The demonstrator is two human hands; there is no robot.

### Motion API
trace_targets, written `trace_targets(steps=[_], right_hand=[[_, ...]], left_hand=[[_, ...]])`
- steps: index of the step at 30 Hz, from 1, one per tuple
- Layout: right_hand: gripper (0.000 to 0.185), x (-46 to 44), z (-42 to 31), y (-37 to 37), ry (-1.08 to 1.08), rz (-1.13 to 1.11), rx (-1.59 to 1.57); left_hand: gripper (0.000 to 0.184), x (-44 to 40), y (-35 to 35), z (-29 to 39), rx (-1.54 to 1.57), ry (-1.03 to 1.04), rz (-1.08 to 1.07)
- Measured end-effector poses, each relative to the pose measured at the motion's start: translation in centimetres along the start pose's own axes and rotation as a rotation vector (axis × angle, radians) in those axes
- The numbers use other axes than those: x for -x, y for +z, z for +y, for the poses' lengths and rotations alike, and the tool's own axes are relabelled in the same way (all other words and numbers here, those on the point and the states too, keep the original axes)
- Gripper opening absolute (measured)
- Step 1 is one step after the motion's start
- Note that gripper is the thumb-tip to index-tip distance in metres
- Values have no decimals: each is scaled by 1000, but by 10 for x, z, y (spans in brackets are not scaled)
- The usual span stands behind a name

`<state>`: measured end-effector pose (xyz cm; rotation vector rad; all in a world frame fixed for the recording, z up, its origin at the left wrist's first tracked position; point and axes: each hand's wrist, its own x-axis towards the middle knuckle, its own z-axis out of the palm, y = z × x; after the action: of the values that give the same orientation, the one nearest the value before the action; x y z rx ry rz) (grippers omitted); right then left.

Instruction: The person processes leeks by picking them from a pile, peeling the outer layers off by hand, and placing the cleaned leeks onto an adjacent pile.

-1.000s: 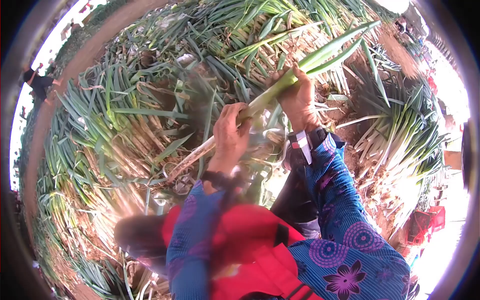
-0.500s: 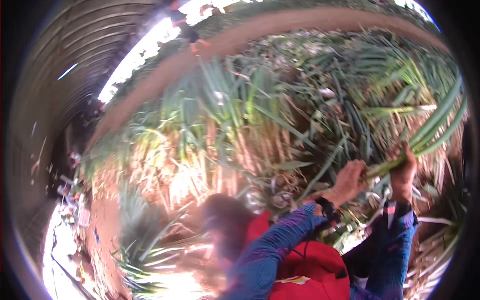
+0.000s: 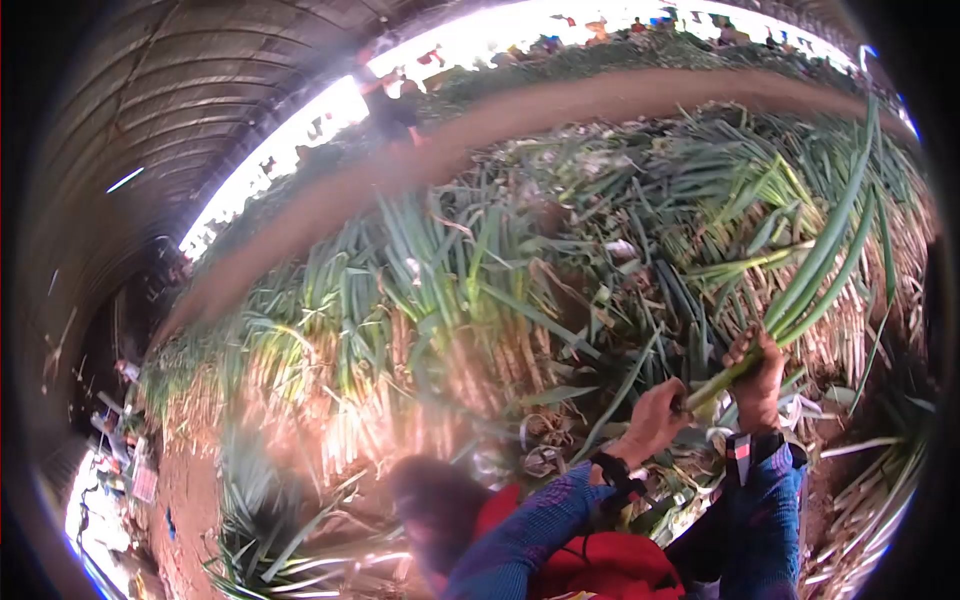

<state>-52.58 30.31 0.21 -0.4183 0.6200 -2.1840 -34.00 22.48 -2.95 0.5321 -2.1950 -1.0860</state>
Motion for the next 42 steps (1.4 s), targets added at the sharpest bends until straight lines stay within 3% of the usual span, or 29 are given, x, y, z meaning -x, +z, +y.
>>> trace_targets(steps=[3,7,9,14,15,20,23,27,29,31,32,34,35,36,39,41,42], right_hand=[[17,-4,0,-9,65,-10,-136],[17,-4,-2,-7,43,12,-154],[17,2,-4,4,13,140,-117],[17,2,-6,-14,-3,486,-185],[18,1,-5,-19,1,520,-198],[16,4,-17,-18,-8,528,-153],[17,6,-24,-17,12,492,-174],[18,12,-33,-19,-68,424,-143],[19,16,-47,-23,-151,381,-57],[18,17,-63,-30,-199,378,-46],[17,19,-69,-34,-219,399,-29],[17,21,-81,-45,-229,369,-10],[18,24,-88,-49,-232,343,-11],[18,27,-91,-50,-231,305,-23],[21,32,-92,-48,-224,186,-17],[21,33,-88,-40,-225,128,-2],[19,34,-85,-36,-224,170,24]], left_hand=[[21,3,0,9,-97,-51,25],[18,3,-1,0,-197,171,37],[17,4,1,-3,-202,256,61],[20,9,-7,1,-3,181,107],[17,10,-11,-5,41,156,118],[13,19,-34,-25,690,-422,236],[9,24,-44,-26,889,-577,328],[9,38,-60,-69,916,-600,442],[14,45,-90,-104,1097,-660,565],[15,58,-125,-140,1068,-682,691],[15,78,-154,-195,724,-571,598],[14,95,-188,-231,603,-617,671],[13,88,-200,-210,823,-784,841],[18,82,-199,-183,679,-766,790],[28,54,-147,-127,144,-565,184],[40,33,-91,-82,-142,-159,-66],[39,30,-64,-62,-102,-62,-124]])
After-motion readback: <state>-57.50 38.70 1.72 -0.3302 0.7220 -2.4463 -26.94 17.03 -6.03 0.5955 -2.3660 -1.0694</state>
